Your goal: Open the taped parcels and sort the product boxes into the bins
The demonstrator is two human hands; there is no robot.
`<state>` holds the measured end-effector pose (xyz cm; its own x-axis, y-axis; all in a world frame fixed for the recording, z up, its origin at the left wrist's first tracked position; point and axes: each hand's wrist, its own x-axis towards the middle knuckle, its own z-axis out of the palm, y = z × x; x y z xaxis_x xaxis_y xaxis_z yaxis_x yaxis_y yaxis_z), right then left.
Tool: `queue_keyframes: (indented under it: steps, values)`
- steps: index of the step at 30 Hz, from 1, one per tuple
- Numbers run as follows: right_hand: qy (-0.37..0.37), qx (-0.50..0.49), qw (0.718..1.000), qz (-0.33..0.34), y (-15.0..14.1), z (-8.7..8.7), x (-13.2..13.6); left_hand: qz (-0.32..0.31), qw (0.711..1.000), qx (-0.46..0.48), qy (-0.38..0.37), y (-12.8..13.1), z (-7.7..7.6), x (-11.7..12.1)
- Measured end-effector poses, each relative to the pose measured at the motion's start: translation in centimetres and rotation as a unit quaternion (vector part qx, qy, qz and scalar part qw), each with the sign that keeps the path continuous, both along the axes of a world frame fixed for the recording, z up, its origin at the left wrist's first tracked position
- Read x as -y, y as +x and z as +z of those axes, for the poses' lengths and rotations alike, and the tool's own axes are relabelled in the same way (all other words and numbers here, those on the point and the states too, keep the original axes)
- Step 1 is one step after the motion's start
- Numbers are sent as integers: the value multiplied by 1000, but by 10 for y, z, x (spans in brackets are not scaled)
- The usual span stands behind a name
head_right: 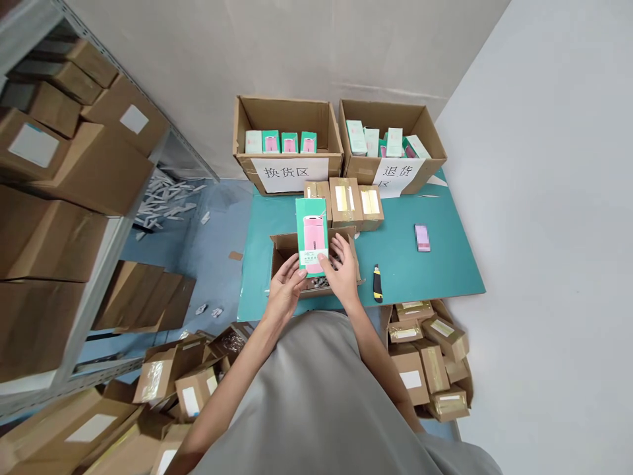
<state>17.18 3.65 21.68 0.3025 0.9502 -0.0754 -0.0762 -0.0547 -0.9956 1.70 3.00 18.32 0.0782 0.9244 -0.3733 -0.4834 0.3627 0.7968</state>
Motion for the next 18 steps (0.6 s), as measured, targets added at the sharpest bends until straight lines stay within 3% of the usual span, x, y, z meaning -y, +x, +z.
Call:
queue_keyframes:
  steps: [4, 8, 12, 15, 18]
  values:
    - [15, 42, 999, -2, -8, 4, 2, 46, 994, -74, 65, 10, 10, 2]
    - [20, 56, 998, -7, -17, 10, 2, 36, 983, -138, 118, 12, 16, 7]
    - [24, -7, 1000, -13, -14, 8, 0, 8, 996, -53, 73, 2, 12, 7]
    - [26, -35, 999, -6, -9, 1, 0, -59, 997, 42, 5, -4, 6, 2]
    - [24, -30, 999, -4, -6, -7, 0, -87, 994, 64, -4, -6, 0, 0]
